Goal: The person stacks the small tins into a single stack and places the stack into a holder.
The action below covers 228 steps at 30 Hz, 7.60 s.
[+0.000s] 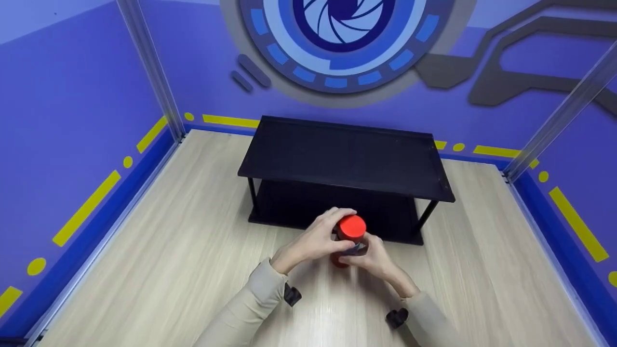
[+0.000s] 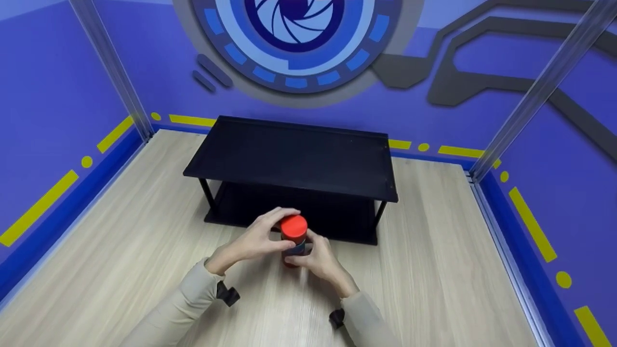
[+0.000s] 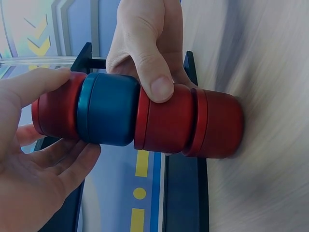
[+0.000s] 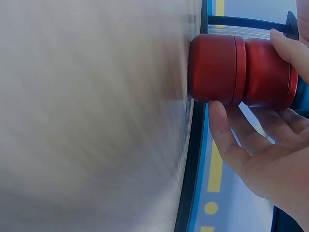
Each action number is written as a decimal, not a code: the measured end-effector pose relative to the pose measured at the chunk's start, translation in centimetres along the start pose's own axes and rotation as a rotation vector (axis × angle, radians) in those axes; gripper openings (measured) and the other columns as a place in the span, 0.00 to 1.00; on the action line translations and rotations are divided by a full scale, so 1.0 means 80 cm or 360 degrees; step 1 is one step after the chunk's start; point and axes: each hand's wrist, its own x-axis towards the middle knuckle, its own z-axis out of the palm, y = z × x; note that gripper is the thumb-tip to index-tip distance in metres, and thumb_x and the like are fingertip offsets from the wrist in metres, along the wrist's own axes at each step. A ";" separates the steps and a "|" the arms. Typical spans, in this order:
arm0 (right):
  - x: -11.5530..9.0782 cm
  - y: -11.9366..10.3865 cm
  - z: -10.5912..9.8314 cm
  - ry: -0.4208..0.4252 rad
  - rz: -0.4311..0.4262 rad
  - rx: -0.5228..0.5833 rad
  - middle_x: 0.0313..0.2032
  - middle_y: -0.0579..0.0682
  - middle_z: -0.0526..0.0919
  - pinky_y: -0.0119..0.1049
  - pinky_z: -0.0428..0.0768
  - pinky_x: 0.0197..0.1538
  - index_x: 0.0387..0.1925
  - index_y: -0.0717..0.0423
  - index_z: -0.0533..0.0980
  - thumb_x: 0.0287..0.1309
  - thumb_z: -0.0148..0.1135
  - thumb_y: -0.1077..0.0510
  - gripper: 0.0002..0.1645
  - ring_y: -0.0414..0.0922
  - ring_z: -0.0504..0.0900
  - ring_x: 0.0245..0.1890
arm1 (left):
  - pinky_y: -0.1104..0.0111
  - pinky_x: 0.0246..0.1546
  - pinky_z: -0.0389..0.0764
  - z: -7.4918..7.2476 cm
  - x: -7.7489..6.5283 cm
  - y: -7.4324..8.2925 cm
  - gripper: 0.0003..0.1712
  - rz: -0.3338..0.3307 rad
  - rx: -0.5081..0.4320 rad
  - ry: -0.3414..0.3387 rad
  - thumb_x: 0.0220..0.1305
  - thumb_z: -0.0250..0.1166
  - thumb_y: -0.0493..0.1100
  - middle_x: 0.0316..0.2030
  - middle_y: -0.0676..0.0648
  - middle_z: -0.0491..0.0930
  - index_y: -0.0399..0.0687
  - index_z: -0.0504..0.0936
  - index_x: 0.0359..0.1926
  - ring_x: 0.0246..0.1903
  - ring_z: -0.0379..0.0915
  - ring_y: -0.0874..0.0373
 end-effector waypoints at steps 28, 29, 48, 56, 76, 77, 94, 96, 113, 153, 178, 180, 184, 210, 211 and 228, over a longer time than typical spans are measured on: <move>0.004 -0.009 0.005 -0.0040 -0.0009 -0.0003 0.42 0.60 0.84 0.53 0.81 0.44 0.48 0.69 0.75 0.42 0.76 0.64 0.29 0.47 0.83 0.38 | 0.60 0.56 0.73 -0.007 -0.007 -0.005 0.38 -0.0036 -0.0083 0.0007 0.56 0.71 0.47 0.53 0.51 0.75 0.54 0.66 0.67 0.52 0.72 0.57; 0.004 -0.010 0.005 -0.0036 -0.0012 -0.0006 0.41 0.60 0.84 0.53 0.81 0.44 0.47 0.69 0.75 0.42 0.76 0.64 0.28 0.46 0.83 0.38 | 0.60 0.56 0.73 -0.007 -0.007 -0.005 0.38 -0.0036 -0.0083 0.0005 0.56 0.70 0.47 0.53 0.51 0.75 0.55 0.66 0.67 0.52 0.71 0.57; 0.002 -0.006 -0.003 -0.0062 0.0003 0.0008 0.43 0.61 0.84 0.46 0.84 0.43 0.49 0.69 0.75 0.43 0.76 0.64 0.30 0.32 0.80 0.37 | 0.61 0.58 0.72 -0.003 -0.002 -0.001 0.39 -0.0016 -0.0052 -0.0003 0.54 0.71 0.47 0.54 0.50 0.75 0.53 0.67 0.67 0.53 0.71 0.57; 0.000 -0.005 -0.004 -0.0057 0.0021 -0.0027 0.42 0.59 0.84 0.48 0.83 0.43 0.48 0.68 0.75 0.43 0.75 0.64 0.29 0.35 0.80 0.37 | 0.52 0.63 0.67 0.000 -0.001 -0.001 0.42 -0.0070 -0.0062 -0.0038 0.54 0.72 0.49 0.59 0.49 0.73 0.52 0.64 0.68 0.61 0.68 0.52; -0.002 0.044 -0.008 -0.0285 -0.0025 -0.0199 0.48 0.59 0.83 0.49 0.81 0.44 0.56 0.63 0.71 0.43 0.77 0.57 0.38 0.55 0.82 0.41 | 0.57 0.51 0.79 0.020 -0.011 -0.050 0.40 -0.0299 -0.0244 -0.0406 0.45 0.76 0.36 0.49 0.42 0.78 0.43 0.66 0.58 0.47 0.77 0.48; -0.002 0.044 -0.009 -0.0292 -0.0026 -0.0215 0.47 0.58 0.83 0.48 0.82 0.43 0.56 0.63 0.71 0.43 0.77 0.58 0.38 0.55 0.82 0.40 | 0.58 0.51 0.79 0.022 -0.012 -0.052 0.39 -0.0304 -0.0225 -0.0404 0.45 0.76 0.36 0.48 0.43 0.78 0.44 0.66 0.57 0.46 0.77 0.48; 0.004 0.049 -0.006 -0.0267 -0.0020 -0.0321 0.50 0.57 0.83 0.41 0.80 0.47 0.56 0.61 0.74 0.43 0.76 0.60 0.35 0.47 0.81 0.44 | 0.59 0.62 0.72 0.042 -0.014 -0.058 0.37 -0.0357 0.0120 -0.0332 0.48 0.75 0.41 0.53 0.48 0.78 0.47 0.71 0.59 0.57 0.72 0.53; 0.004 0.050 -0.006 -0.0271 -0.0019 -0.0321 0.50 0.56 0.83 0.42 0.80 0.47 0.56 0.60 0.74 0.43 0.76 0.59 0.35 0.46 0.81 0.45 | 0.58 0.62 0.71 0.042 -0.014 -0.057 0.37 -0.0368 0.0122 -0.0332 0.48 0.75 0.42 0.54 0.48 0.77 0.48 0.71 0.60 0.58 0.72 0.52; 0.004 0.049 -0.006 -0.0272 -0.0022 -0.0299 0.47 0.56 0.84 0.46 0.82 0.45 0.53 0.60 0.75 0.43 0.76 0.60 0.33 0.45 0.82 0.41 | 0.64 0.56 0.75 0.041 -0.017 -0.061 0.33 -0.0251 0.0026 -0.0277 0.48 0.76 0.41 0.51 0.46 0.80 0.44 0.74 0.56 0.51 0.75 0.56; 0.062 -0.062 -0.067 -0.0301 -0.0159 -0.0431 0.39 0.52 0.86 0.32 0.81 0.33 0.48 0.56 0.78 0.45 0.76 0.54 0.27 0.46 0.84 0.32 | 0.63 0.47 0.82 -0.062 0.028 -0.008 0.29 -0.0020 -0.0032 -0.0197 0.51 0.75 0.42 0.47 0.43 0.81 0.40 0.76 0.54 0.43 0.80 0.55; 0.092 -0.125 -0.111 -0.0310 -0.0135 -0.0344 0.38 0.53 0.87 0.30 0.80 0.34 0.50 0.56 0.78 0.44 0.76 0.56 0.28 0.47 0.85 0.31 | 0.67 0.45 0.82 -0.112 0.061 0.029 0.26 0.0025 -0.0153 -0.0157 0.55 0.72 0.43 0.43 0.46 0.83 0.42 0.77 0.54 0.40 0.81 0.58; 0.096 -0.129 -0.116 -0.0309 -0.0134 -0.0334 0.38 0.54 0.87 0.30 0.81 0.35 0.50 0.57 0.78 0.44 0.76 0.56 0.29 0.47 0.85 0.32 | 0.68 0.45 0.82 -0.116 0.066 0.032 0.26 0.0039 -0.0151 -0.0148 0.55 0.72 0.44 0.43 0.46 0.83 0.43 0.77 0.54 0.39 0.81 0.58; 0.105 -0.137 -0.123 -0.0296 -0.0116 -0.0321 0.39 0.55 0.87 0.30 0.81 0.37 0.50 0.57 0.78 0.44 0.76 0.57 0.29 0.46 0.86 0.33 | 0.69 0.44 0.81 -0.123 0.074 0.036 0.25 0.0063 -0.0128 -0.0121 0.55 0.72 0.44 0.42 0.46 0.83 0.43 0.77 0.53 0.39 0.81 0.58; 0.181 -0.115 -0.146 -0.0146 -0.0057 -0.0379 0.42 0.57 0.86 0.28 0.80 0.40 0.51 0.58 0.78 0.42 0.77 0.55 0.31 0.43 0.85 0.37 | 0.66 0.52 0.79 -0.117 0.139 0.021 0.33 -0.0146 -0.0023 0.0097 0.62 0.65 0.38 0.56 0.41 0.78 0.40 0.66 0.66 0.51 0.80 0.53; 0.182 -0.114 -0.146 -0.0145 -0.0051 -0.0387 0.42 0.57 0.86 0.28 0.80 0.39 0.51 0.58 0.78 0.42 0.77 0.55 0.31 0.43 0.85 0.37 | 0.66 0.52 0.79 -0.117 0.140 0.020 0.33 -0.0155 -0.0016 0.0097 0.62 0.65 0.38 0.56 0.41 0.78 0.40 0.66 0.66 0.51 0.79 0.53; 0.177 -0.140 -0.141 -0.0205 0.0051 -0.0434 0.47 0.65 0.84 0.23 0.76 0.40 0.55 0.67 0.75 0.48 0.72 0.63 0.30 0.53 0.84 0.44 | 0.65 0.53 0.78 -0.110 0.147 0.011 0.31 -0.0229 0.0037 0.0067 0.63 0.64 0.38 0.56 0.41 0.79 0.39 0.66 0.65 0.52 0.79 0.52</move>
